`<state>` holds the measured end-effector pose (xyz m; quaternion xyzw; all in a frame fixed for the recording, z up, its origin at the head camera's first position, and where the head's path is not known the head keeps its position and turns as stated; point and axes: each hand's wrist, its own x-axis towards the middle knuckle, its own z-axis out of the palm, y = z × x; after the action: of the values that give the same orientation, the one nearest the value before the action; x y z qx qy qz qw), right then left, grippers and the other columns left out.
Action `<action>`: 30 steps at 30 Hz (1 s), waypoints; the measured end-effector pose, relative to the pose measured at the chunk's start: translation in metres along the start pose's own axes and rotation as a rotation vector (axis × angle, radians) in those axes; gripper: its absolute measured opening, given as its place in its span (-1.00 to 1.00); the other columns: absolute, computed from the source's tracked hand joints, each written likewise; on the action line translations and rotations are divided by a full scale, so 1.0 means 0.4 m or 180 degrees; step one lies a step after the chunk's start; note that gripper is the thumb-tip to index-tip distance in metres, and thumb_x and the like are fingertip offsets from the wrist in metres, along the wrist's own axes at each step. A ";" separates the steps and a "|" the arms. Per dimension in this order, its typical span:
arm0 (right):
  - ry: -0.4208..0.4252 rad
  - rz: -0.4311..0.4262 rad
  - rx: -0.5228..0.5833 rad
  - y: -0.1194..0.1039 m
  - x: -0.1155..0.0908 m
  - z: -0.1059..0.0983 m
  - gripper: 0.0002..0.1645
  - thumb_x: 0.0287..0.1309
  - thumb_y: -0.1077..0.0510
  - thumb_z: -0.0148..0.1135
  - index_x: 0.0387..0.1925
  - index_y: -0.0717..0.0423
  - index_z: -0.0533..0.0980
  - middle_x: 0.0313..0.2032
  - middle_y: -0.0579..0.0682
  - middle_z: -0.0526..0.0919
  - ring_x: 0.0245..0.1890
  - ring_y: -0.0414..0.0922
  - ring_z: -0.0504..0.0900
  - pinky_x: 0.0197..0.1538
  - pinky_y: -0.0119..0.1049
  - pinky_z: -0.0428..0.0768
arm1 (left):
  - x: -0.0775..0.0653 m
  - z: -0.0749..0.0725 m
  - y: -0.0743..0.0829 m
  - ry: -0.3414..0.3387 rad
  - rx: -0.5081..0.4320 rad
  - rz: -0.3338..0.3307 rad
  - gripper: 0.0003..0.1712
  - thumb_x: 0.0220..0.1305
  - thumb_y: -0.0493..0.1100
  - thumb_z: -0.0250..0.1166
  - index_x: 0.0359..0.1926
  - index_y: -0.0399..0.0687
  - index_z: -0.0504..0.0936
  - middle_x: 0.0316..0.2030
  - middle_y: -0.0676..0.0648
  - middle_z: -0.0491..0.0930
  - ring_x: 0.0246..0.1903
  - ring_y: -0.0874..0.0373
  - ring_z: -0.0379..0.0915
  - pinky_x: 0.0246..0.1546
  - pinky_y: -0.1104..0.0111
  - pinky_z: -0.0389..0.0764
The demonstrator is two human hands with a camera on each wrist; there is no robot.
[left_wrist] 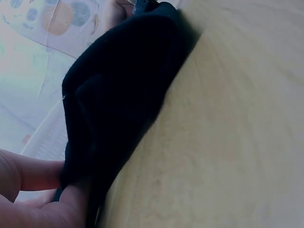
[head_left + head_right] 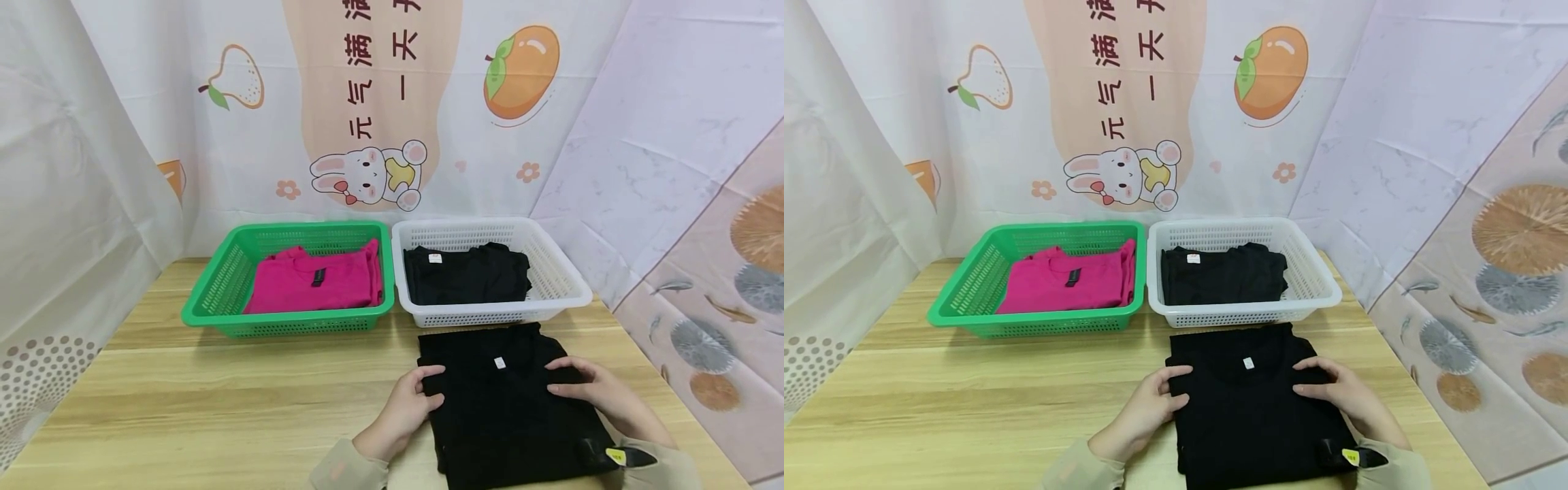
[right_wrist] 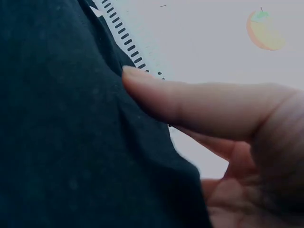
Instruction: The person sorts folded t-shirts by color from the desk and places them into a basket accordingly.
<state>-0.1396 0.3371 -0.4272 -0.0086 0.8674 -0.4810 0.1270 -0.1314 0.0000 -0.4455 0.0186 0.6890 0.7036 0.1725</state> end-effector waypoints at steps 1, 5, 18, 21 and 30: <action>-0.0056 -0.0014 0.0026 -0.001 0.001 0.000 -0.44 0.21 0.09 0.35 0.17 0.27 0.45 0.25 0.21 0.37 -0.03 -0.47 0.34 -0.05 -0.45 0.48 | 0.001 0.000 -0.001 -0.0016 0.0007 -0.0008 -0.49 0.22 -0.45 0.24 0.21 -0.16 0.56 0.24 -0.34 0.31 -0.09 0.01 0.34 -0.12 0.33 0.51; -0.0213 0.0012 0.0294 0.001 0.005 0.002 -0.48 0.24 0.12 0.31 0.16 0.27 0.45 0.17 0.09 0.41 -0.08 -0.40 0.46 -0.06 -0.40 0.54 | -0.002 0.000 -0.003 -0.0174 -0.0287 -0.0106 -0.54 0.27 -0.47 0.18 0.19 -0.22 0.56 0.14 -0.34 0.22 -0.18 0.12 0.53 -0.30 0.39 0.64; -0.0678 -0.0134 0.1010 0.012 0.006 -0.017 -0.57 0.34 0.22 0.18 0.20 -0.14 0.55 -0.01 -0.35 0.60 -0.07 -0.22 0.69 -0.02 -0.28 0.67 | -0.010 0.003 0.011 -0.0454 -0.0451 -0.0220 -0.26 0.07 -0.51 0.36 0.31 -0.14 0.47 -0.03 -0.14 0.64 -0.27 0.11 0.67 -0.29 0.25 0.73; -0.0523 -0.0071 0.0856 0.005 0.002 -0.020 -0.52 0.31 0.18 0.22 0.25 -0.01 0.52 0.11 -0.32 0.53 -0.01 -0.38 0.60 0.02 -0.35 0.62 | -0.012 0.002 0.015 -0.0440 -0.0472 -0.0178 -0.26 0.06 -0.51 0.36 0.30 -0.13 0.48 -0.06 -0.14 0.66 -0.29 0.12 0.67 -0.32 0.29 0.72; -0.0345 -0.0140 0.0767 -0.024 -0.012 -0.035 -0.46 0.28 0.21 0.25 0.29 0.13 0.48 0.09 -0.55 0.46 0.05 -0.58 0.43 0.02 -0.49 0.52 | -0.034 -0.010 0.054 -0.0343 -0.0242 -0.0051 -0.28 0.04 -0.44 0.41 0.27 0.01 0.55 0.16 -0.16 0.42 -0.63 0.30 0.40 -0.54 0.47 0.51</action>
<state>-0.1391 0.3443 -0.4113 -0.0383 0.7948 -0.5832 0.1633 -0.1244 -0.0072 -0.4217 0.0444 0.6516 0.7259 0.2156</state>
